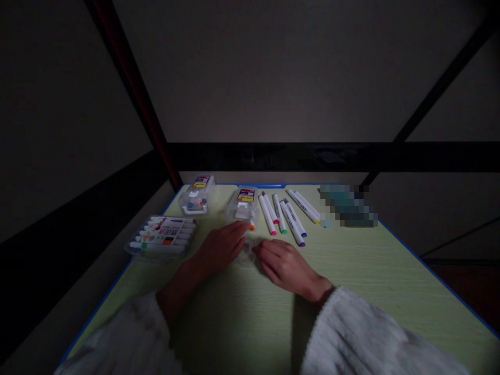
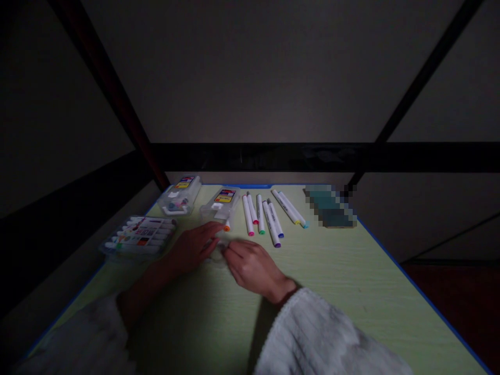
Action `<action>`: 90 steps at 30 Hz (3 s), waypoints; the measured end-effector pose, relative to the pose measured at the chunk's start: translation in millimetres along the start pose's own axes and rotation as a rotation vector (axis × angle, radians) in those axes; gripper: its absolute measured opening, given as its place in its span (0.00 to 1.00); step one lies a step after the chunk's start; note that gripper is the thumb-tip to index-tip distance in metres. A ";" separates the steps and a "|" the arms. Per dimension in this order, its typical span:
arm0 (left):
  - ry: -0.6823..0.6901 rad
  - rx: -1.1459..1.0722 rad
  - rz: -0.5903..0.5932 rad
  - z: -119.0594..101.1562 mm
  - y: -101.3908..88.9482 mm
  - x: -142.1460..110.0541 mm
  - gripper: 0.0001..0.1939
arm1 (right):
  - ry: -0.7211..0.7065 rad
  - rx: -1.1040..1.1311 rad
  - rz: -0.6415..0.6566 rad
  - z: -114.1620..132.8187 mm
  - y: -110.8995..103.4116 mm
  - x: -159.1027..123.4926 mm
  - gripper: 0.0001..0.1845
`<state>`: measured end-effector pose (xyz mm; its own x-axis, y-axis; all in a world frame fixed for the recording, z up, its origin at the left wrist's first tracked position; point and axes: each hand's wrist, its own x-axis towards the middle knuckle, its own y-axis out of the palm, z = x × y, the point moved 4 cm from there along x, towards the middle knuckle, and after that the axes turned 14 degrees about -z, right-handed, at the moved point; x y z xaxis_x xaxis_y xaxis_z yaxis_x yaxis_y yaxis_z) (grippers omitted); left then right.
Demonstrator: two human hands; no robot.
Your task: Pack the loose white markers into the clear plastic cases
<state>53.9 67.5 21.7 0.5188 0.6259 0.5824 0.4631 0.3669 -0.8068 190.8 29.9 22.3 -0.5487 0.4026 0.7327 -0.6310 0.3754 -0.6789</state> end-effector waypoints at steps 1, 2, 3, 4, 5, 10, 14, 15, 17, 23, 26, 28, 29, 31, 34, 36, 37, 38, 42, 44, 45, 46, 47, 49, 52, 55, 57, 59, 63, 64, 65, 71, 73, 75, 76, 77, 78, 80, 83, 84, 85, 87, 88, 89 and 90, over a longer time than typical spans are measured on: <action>0.004 0.005 -0.003 -0.6 -0.4 0.1 0.16 | 0.044 -0.029 -0.025 -4.2 -1.0 -0.8 0.14; 0.008 0.010 -0.006 -1.1 -0.7 0.1 0.15 | 0.092 -0.059 -0.038 -8.7 -1.6 -1.7 0.13; 0.010 0.013 -0.008 -1.6 -0.8 0.2 0.15 | 0.142 -0.094 -0.037 -13.2 -1.7 -2.6 0.12; 0.011 0.014 -0.008 -2.0 -0.9 0.2 0.15 | 0.198 -0.135 -0.030 -17.9 -1.6 -3.4 0.11; 0.010 0.013 -0.008 -2.2 -1.0 0.3 0.16 | 0.257 -0.183 -0.017 -22.6 -1.5 -4.3 0.11; -0.007 0.011 0.005 -2.2 -1.1 0.7 0.16 | 0.498 -0.402 0.074 -41.5 -2.7 -7.5 0.09; -0.002 0.022 0.001 -2.3 -0.9 0.4 0.16 | 0.570 -0.486 0.137 -49.3 -2.6 -9.3 0.11; 0.000 0.023 -0.002 -2.3 -0.7 0.1 0.16 | 0.582 -0.497 0.150 -50.6 -2.2 -9.9 0.11; -0.002 0.027 -0.001 -1.8 0.0 -0.5 0.16 | 0.604 -0.504 0.174 -52.7 -0.8 -11.2 0.13; 0.004 0.018 -0.013 -1.4 0.5 -0.3 0.16 | 0.610 -0.506 0.159 -56.9 3.2 -12.0 0.14; -0.001 0.008 -0.021 -2.2 -0.4 0.6 0.15 | 0.613 -0.514 0.142 -59.2 5.3 -12.0 0.16; -0.006 0.014 -0.023 -2.8 -0.9 1.0 0.15 | 0.615 -0.514 0.144 -60.3 6.7 -12.2 0.16; -0.008 0.016 -0.022 -3.0 -1.0 1.1 0.15 | 0.614 -0.512 0.145 -60.6 7.2 -12.3 0.16; -0.007 0.014 -0.014 -3.4 -0.7 1.2 0.15 | 0.612 -0.510 0.148 -60.9 7.9 -12.4 0.16; -0.002 0.009 -0.010 -3.2 -0.3 1.0 0.15 | 0.608 -0.511 0.152 -60.5 7.9 -12.0 0.15; 0.002 0.006 -0.008 -2.6 0.0 0.8 0.15 | 0.612 -0.510 0.165 -59.9 7.8 -11.4 0.13; 0.003 0.005 -0.007 -2.2 0.2 0.6 0.15 | 0.615 -0.509 0.173 -59.4 7.8 -11.1 0.13; 0.003 0.003 -0.004 -1.9 0.5 0.5 0.16 | 0.617 -0.508 0.182 -58.9 7.7 -10.7 0.12; 0.003 0.017 0.002 -1.1 1.1 -0.1 0.16 | 0.614 -0.513 0.196 -56.4 6.9 -9.4 0.12; 0.001 0.031 0.004 -1.3 1.2 -0.3 0.16 | 0.609 -0.519 0.189 -55.9 6.9 -9.7 0.14; 0.001 0.038 0.005 -1.5 1.2 -0.3 0.16 | 0.606 -0.522 0.183 -55.7 7.0 -10.0 0.15; 0.000 0.041 0.005 -1.8 1.1 -0.3 0.16 | 0.602 -0.526 0.176 -55.7 7.3 -10.4 0.16; 0.001 0.045 0.003 -2.1 0.9 -0.3 0.16 | 0.599 -0.531 0.169 -55.7 7.6 -10.8 0.17; 0.006 0.052 0.000 -2.7 0.4 -0.1 0.16 | 0.598 -0.537 0.160 -55.8 8.4 -11.4 0.18; 0.011 0.058 0.002 -3.3 0.0 0.5 0.15 | 0.610 -0.543 0.164 -55.8 9.9 -11.8 0.18; 0.009 0.049 0.001 -3.6 -0.4 1.1 0.15 | 0.617 -0.538 0.173 -55.5 11.2 -11.6 0.16; 0.010 0.047 0.003 -4.0 -0.4 1.3 0.15 | 0.614 -0.528 0.177 -55.3 12.0 -11.6 0.15; 0.013 0.052 0.012 -4.2 -0.2 1.0 0.15 | 0.612 -0.517 0.177 -55.6 12.6 -11.9 0.14; 0.023 0.061 0.014 -3.8 0.3 -0.1 0.15 | 0.615 -0.496 0.174 -56.6 13.2 -12.5 0.14; 0.026 0.060 0.006 -3.7 0.2 -0.3 0.15 | 0.620 -0.494 0.172 -56.9 13.1 -12.6 0.14; 0.029 0.058 -0.001 -3.6 0.2 -0.4 0.15 | 0.626 -0.493 0.171 -57.3 12.9 -12.6 0.15; 0.044 0.049 -0.022 -2.9 0.8 0.0 0.15 | 0.656 -0.486 0.123 -57.8 10.7 -11.6 0.14; 0.054 0.045 -0.052 -3.1 0.0 0.1 0.14 | 0.660 -0.474 0.088 -56.9 9.2 -10.6 0.14; 0.073 0.033 -0.103 -4.0 -1.9 -0.1 0.14 | 0.657 -0.459 0.044 -55.2 6.9 -9.0 0.13; 0.084 0.024 -0.134 -4.8 -3.3 -0.2 0.13 | 0.652 -0.452 0.020 -54.1 5.5 -8.2 0.12; 0.094 0.009 -0.165 -5.9 -4.9 -0.3 0.13 | 0.645 -0.445 -0.004 -53.0 4.0 -7.5 0.12; 0.095 -0.016 -0.196 -7.0 -6.7 -0.1 0.13 | 0.638 -0.436 -0.029 -51.9 2.5 -6.9 0.12; 0.033 -0.116 -0.249 -8.4 -10.5 1.4 0.12 | 0.621 -0.404 -0.083 -49.5 -0.3 -5.9 0.11; -0.266 -0.374 -0.293 -5.9 -13.7 5.2 0.10 | 0.578 -0.334 -0.158 -45.1 -3.0 -4.3 0.11; -0.377 -0.459 -0.288 -5.1 -13.2 6.2 0.11 | 0.557 -0.310 -0.172 -43.3 -3.4 -3.6 0.10; -0.462 -0.549 -0.280 -5.3 -12.3 7.3 0.13 | 0.532 -0.287 -0.181 -41.3 -3.6 -2.8 0.10; -0.588 -0.758 -0.248 -6.4 -9.0 9.4 0.19 | 0.476 -0.247 -0.184 -36.9 -3.7 -1.1 0.10; -0.629 -0.855 -0.223 -7.1 -6.8 10.4 0.22 | 0.448 -0.231 -0.179 -34.7 -3.6 -0.3 0.10; -0.661 -0.941 -0.200 -7.5 -4.8 11.4 0.24 | 0.421 -0.217 -0.174 -32.7 -3.7 0.4 0.10; -0.688 -1.009 -0.189 -7.3 -3.4 12.2 0.25 | 0.398 -0.206 -0.168 -30.8 -3.8 1.0 0.10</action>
<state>64.0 68.9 32.3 0.0395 0.9643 0.2620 0.9948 -0.0133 -0.1009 209.6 54.6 24.1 -0.1705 0.5951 0.7853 -0.5496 0.6040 -0.5771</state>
